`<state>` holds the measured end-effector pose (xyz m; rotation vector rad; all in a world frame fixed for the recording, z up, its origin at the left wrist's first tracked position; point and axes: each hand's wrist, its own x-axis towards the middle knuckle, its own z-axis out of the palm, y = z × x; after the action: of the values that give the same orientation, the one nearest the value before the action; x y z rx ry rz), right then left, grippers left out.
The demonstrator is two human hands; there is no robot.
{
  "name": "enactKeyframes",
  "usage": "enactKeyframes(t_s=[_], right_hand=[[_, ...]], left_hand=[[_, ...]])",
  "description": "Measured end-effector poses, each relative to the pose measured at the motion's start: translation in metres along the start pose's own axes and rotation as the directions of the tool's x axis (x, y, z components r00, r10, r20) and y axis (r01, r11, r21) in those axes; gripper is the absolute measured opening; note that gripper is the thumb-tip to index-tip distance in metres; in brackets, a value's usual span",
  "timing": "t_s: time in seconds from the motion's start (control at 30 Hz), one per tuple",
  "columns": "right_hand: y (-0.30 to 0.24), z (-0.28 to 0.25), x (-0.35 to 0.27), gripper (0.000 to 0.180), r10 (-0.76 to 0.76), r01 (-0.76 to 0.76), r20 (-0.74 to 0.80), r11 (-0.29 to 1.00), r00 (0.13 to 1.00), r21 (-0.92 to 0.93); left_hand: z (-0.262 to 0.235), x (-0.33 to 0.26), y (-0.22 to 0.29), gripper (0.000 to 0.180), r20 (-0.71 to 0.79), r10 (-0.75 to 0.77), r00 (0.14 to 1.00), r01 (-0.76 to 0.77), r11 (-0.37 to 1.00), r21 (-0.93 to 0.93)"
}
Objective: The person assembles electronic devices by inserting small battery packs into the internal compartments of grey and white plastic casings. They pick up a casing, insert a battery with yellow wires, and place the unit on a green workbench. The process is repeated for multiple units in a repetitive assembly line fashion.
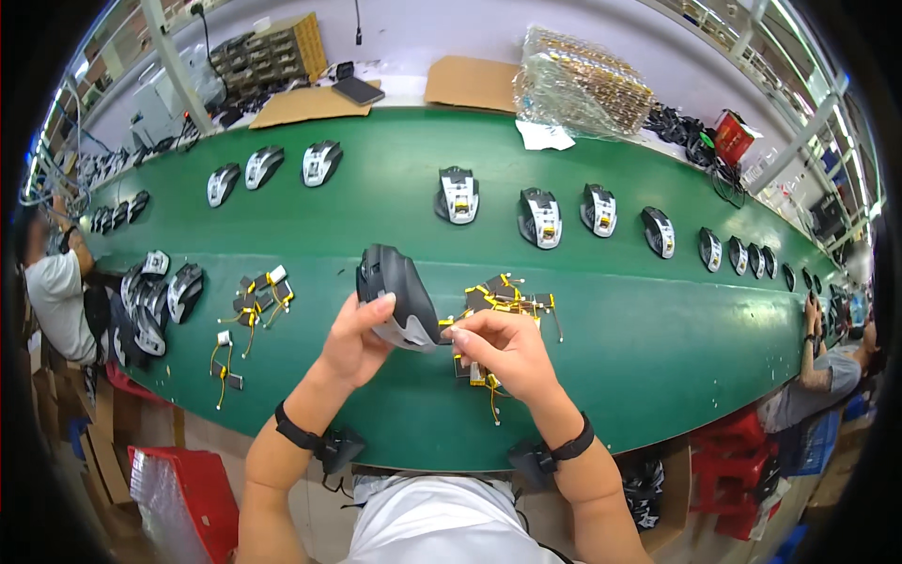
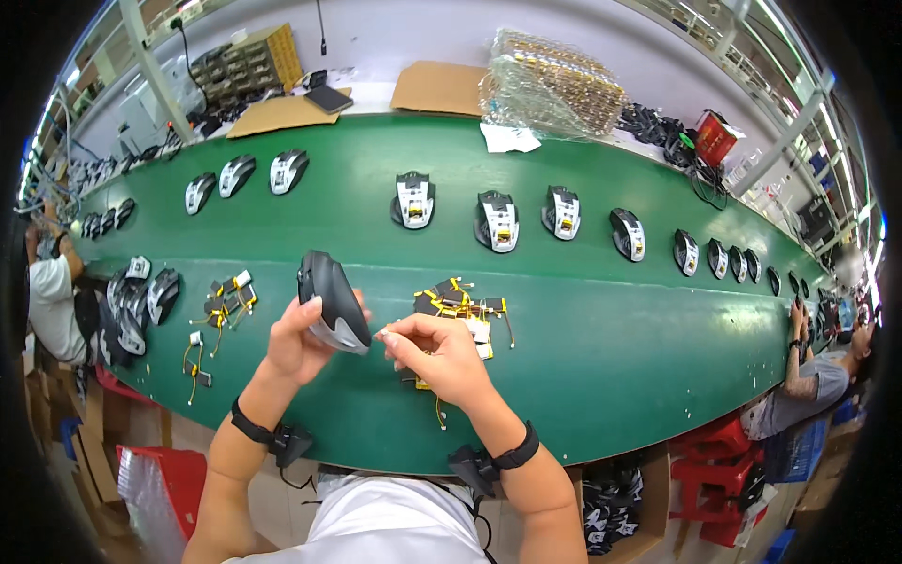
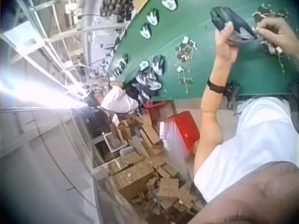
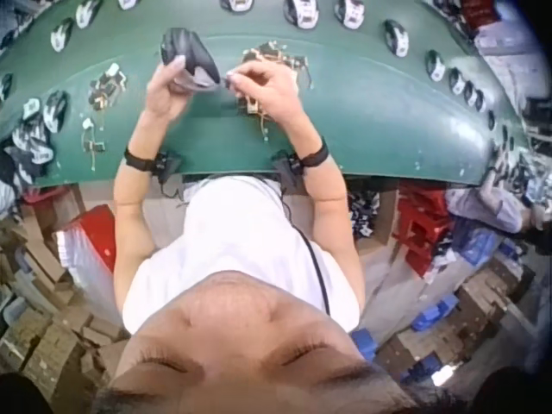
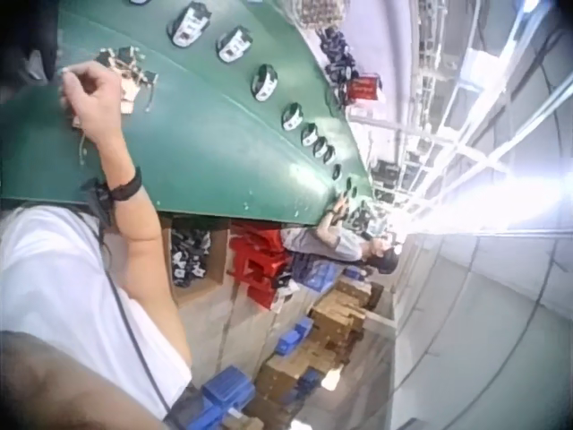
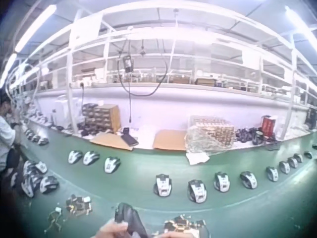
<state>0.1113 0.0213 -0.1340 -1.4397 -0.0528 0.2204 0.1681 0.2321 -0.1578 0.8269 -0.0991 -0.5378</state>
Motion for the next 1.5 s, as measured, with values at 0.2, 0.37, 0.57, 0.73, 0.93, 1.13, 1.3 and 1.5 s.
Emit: enactKeyframes(t_s=[0.2,0.37,0.57,0.73,0.93,1.13,1.3,1.5], right_hand=[[0.017,0.003,0.009,0.018,0.097,-0.105,-0.137,0.993,0.986,-0.049],[0.02,0.008,0.012,0.016,-0.003,-0.062,-0.302,0.977,0.953,-0.206],[0.024,0.012,0.015,0.01,-0.257,0.159,-0.314,0.939,0.914,-0.306],[0.007,0.028,0.005,0.007,-0.489,0.35,-0.137,0.768,0.861,-0.536],[0.007,0.043,0.002,0.015,-0.543,0.418,0.069,0.551,0.837,-0.722],[0.016,0.047,0.004,0.016,-0.565,0.375,0.052,0.474,0.824,-0.796],[0.017,0.048,0.005,0.021,-0.567,0.418,0.139,0.398,0.812,-0.817],[0.014,0.049,0.008,0.024,-0.569,0.473,0.242,0.299,0.786,-0.829]], left_hand=[[0.0,-0.002,-0.002,0.065,0.187,0.001,0.982,-0.03,0.988,0.151],[-0.008,-0.006,-0.007,0.065,0.153,-0.03,0.988,0.011,0.992,0.127],[-0.012,-0.006,-0.009,0.055,0.098,-0.014,0.995,0.022,0.997,-0.073],[-0.022,-0.003,-0.006,0.047,-0.002,0.014,1.0,-0.014,1.0,0.0],[-0.015,-0.006,-0.002,0.043,-0.056,0.052,0.997,-0.055,0.997,-0.049],[-0.019,-0.006,-0.007,0.046,0.04,-0.039,0.998,0.043,0.994,-0.102],[-0.015,-0.006,-0.004,0.056,0.009,-0.109,0.994,0.109,0.992,-0.059],[-0.02,-0.001,-0.004,0.056,-0.047,-0.16,0.986,0.159,0.987,-0.026]])
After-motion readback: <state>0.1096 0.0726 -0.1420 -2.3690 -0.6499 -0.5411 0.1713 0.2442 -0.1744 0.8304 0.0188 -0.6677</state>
